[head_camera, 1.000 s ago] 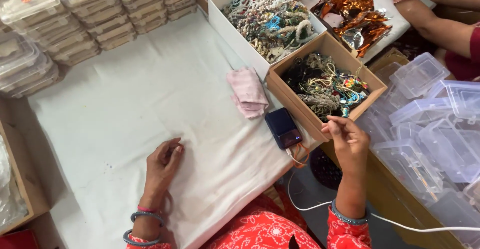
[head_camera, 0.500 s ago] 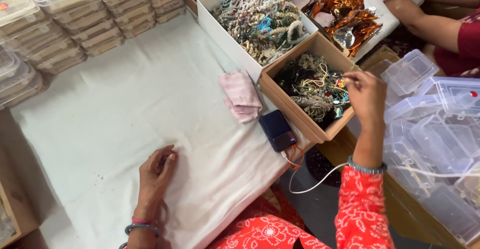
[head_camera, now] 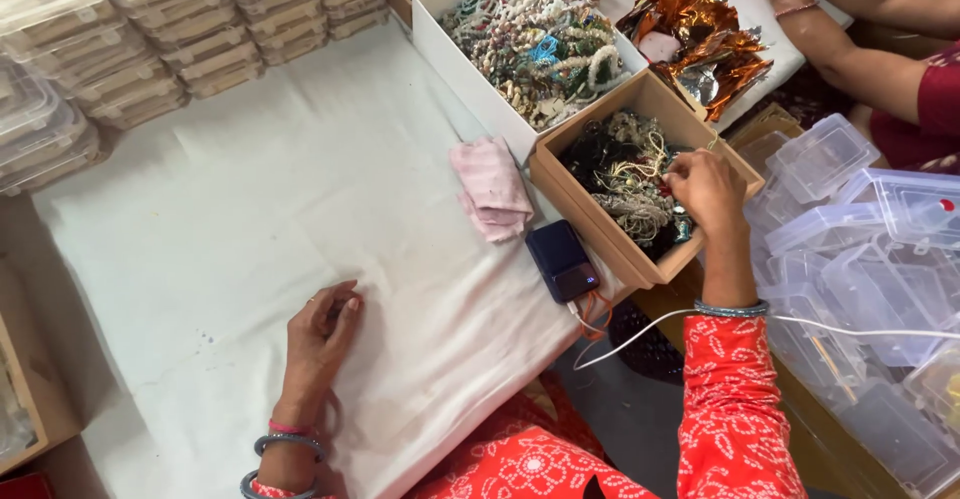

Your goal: The person places a small wooden item into a clear plastic bag and seals it, then stacks it with other similar bags. Next, the person picks up a dark beaded necklace and wipes it thoroughly with a pink cloth, cleaning the beads and string before placing it on the table.

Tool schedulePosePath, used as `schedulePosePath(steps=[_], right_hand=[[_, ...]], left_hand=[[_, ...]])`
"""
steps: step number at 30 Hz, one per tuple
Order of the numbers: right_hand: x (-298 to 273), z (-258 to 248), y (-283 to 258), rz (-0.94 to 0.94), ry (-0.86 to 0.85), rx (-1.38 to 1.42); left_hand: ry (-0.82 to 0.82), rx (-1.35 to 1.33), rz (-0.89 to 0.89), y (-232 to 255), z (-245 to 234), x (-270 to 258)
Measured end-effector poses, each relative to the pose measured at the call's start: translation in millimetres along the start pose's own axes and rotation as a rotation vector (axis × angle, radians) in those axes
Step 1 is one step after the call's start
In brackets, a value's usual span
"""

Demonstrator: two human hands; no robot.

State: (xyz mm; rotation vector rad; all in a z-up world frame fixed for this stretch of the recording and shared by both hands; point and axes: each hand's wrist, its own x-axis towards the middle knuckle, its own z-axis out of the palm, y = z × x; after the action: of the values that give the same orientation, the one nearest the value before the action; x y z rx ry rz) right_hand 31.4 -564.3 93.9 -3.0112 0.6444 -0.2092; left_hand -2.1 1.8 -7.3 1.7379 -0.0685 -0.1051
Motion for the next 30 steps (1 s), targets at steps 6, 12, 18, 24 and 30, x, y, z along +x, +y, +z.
schedulePosePath(steps=[6,12,18,24,30], right_hand=[[15,-38,31,-0.017,0.291,0.458],[-4,-107,-3,-0.340,0.266,1.104],[-35,-123,-78,-0.317,0.163,1.084],[-66,-98,-168,-0.440,-0.101,0.974],[-69,-46,-236,-0.643,-0.278,1.055]], left_hand=[[0.006,0.061,0.035,1,0,0],[0.025,0.089,0.060,4,0,0],[0.038,0.077,0.072,-4,0,1],[0.047,0.100,0.137,-4,0,2],[0.096,0.117,0.156,5,1,-2]])
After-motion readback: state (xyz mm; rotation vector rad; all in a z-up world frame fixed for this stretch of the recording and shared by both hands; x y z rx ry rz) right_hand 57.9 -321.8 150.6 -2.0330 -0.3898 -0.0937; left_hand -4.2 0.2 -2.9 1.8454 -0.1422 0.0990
